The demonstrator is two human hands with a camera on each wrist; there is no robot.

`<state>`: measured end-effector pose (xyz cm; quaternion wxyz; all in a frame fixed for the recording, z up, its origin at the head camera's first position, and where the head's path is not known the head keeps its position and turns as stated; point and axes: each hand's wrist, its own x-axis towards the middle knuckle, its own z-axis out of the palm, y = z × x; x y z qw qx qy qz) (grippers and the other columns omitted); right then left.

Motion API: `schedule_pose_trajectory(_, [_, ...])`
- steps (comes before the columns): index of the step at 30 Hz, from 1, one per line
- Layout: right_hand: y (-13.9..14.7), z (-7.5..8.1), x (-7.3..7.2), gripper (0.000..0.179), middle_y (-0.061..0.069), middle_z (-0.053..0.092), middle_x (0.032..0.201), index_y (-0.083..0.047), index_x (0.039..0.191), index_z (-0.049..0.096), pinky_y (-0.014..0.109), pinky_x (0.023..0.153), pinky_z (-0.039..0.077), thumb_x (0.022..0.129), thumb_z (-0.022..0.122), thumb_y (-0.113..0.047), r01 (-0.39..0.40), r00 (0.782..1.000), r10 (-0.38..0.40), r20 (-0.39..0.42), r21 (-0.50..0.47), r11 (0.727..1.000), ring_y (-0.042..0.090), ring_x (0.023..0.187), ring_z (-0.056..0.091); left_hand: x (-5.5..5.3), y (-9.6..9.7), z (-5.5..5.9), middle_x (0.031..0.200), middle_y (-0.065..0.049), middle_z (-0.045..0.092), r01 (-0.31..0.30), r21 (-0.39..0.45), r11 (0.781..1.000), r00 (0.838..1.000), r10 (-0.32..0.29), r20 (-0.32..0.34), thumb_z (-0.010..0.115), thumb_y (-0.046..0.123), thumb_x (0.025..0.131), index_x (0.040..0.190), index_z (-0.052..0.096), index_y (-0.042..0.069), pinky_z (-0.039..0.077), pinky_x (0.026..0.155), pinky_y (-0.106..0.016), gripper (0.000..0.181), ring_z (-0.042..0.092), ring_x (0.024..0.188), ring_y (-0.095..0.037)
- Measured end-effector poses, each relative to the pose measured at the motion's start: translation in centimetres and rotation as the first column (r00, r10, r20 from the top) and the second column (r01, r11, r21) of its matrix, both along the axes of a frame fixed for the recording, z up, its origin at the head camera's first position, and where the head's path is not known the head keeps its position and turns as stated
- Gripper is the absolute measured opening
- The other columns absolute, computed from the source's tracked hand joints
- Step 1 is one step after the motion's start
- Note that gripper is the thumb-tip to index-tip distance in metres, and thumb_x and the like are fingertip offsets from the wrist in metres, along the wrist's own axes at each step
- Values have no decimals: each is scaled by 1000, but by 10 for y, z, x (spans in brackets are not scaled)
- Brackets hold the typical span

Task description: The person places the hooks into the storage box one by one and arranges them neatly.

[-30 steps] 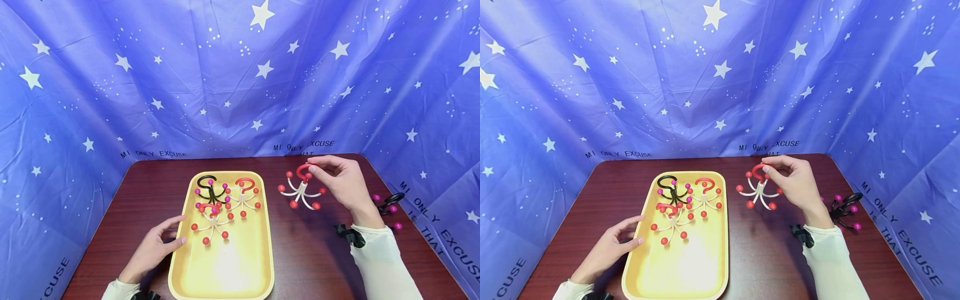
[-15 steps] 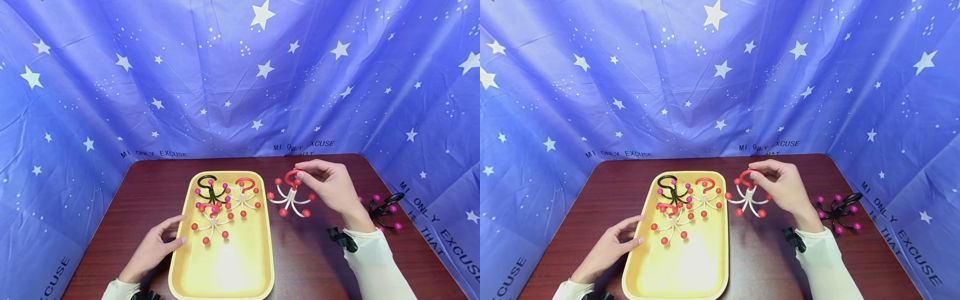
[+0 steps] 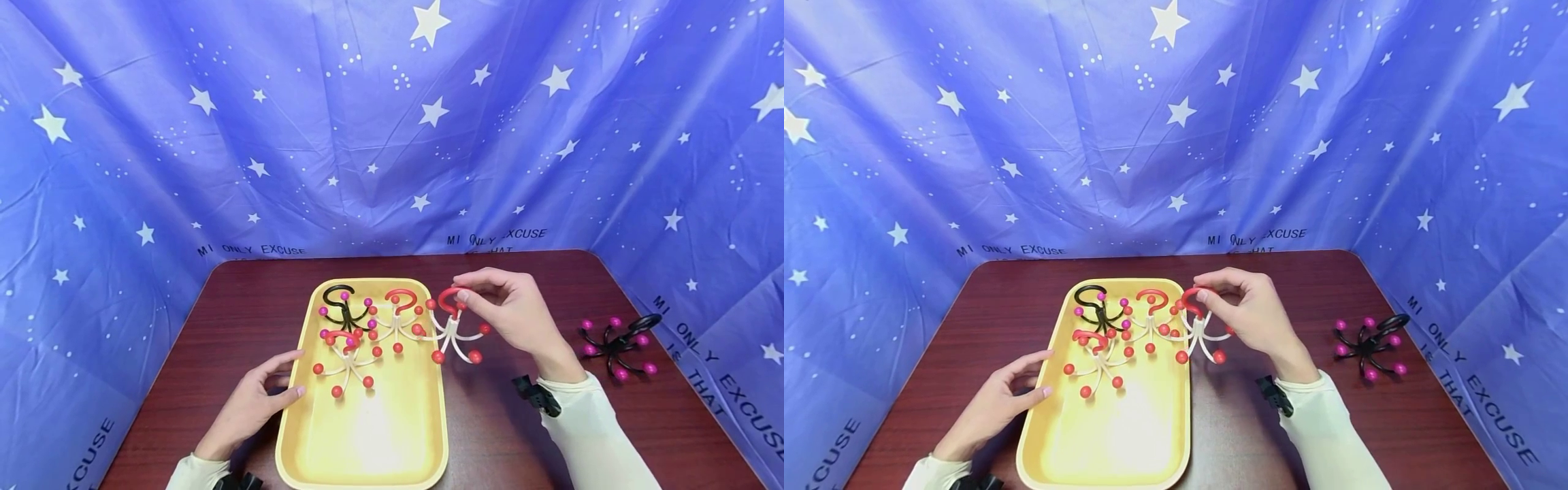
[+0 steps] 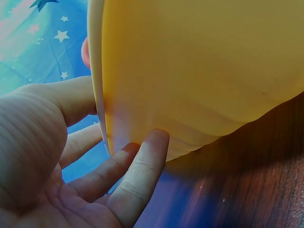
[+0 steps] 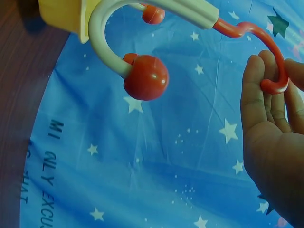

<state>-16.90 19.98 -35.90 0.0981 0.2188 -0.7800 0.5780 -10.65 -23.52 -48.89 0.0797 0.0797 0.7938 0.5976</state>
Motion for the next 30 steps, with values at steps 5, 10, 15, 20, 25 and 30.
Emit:
schedule_pose_trajectory(5, [-11, -2, 1, 20, 1, 81, 101, 5, 113, 77, 20, 72, 62, 93, 76, 3, -41, 999, 41, 8, -12, 999, 11, 84, 79, 0, 0, 0, 134, -29, 65, 3, 5, 1000, 1000, -3, -3, 81, 7, 93, 151, 55, 3, 64, 80, -31, 63, 74, 108, -24])
schedule_pose_trajectory(10, [-19, -4, 3, 21, 1, 81, 99, 6, 115, 75, 21, 63, 60, 93, 76, 4, -75, 997, 75, 24, -21, 997, 8, 83, 78, -1, 0, 0, 133, -30, 65, 8, 10, 1000, 1000, -8, -5, 80, 7, 93, 151, 55, 2, 64, 79, -31, 63, 74, 108, -24])
schedule_pose_trajectory(15, [-28, -7, 6, 21, 10, 80, 99, 5, 114, 76, 24, 54, 56, 93, 76, 3, -94, 994, 95, 44, -24, 995, 10, 81, 76, -1, 0, 0, 133, -29, 65, 4, 5, 1000, 1000, -4, -3, 81, 8, 93, 150, 55, 3, 64, 79, -31, 63, 74, 109, -26])
schedule_pose_trajectory(20, [-35, -11, 7, 19, 22, 78, 103, 3, 113, 77, 24, 69, 62, 94, 76, 2, -122, 991, 124, 50, -39, 992, 12, 83, 76, -1, 0, 0, 133, -28, 65, -2, 4, 1000, 1000, 2, 2, 81, 8, 92, 150, 56, 4, 64, 80, -31, 63, 74, 109, -27])
schedule_pose_trajectory(25, [-44, -14, 8, 19, 17, 79, 103, 2, 112, 77, 26, 74, 64, 93, 77, 2, -139, 988, 142, 58, -53, 989, 8, 84, 76, -1, -1, -1, 133, -28, 65, 2, 7, 1000, 1000, -2, 7, 81, 8, 93, 151, 55, 4, 64, 80, -31, 64, 74, 109, -26])
schedule_pose_trajectory(30, [-53, -18, 9, 19, 15, 79, 106, 2, 114, 77, 26, 76, 64, 95, 77, -1, -164, 983, 167, 74, -43, 986, 11, 88, 77, -1, -1, -1, 133, -28, 65, -1, 6, 1000, 1000, 1, 6, 81, 8, 93, 151, 55, 4, 64, 79, -31, 64, 74, 108, -25])
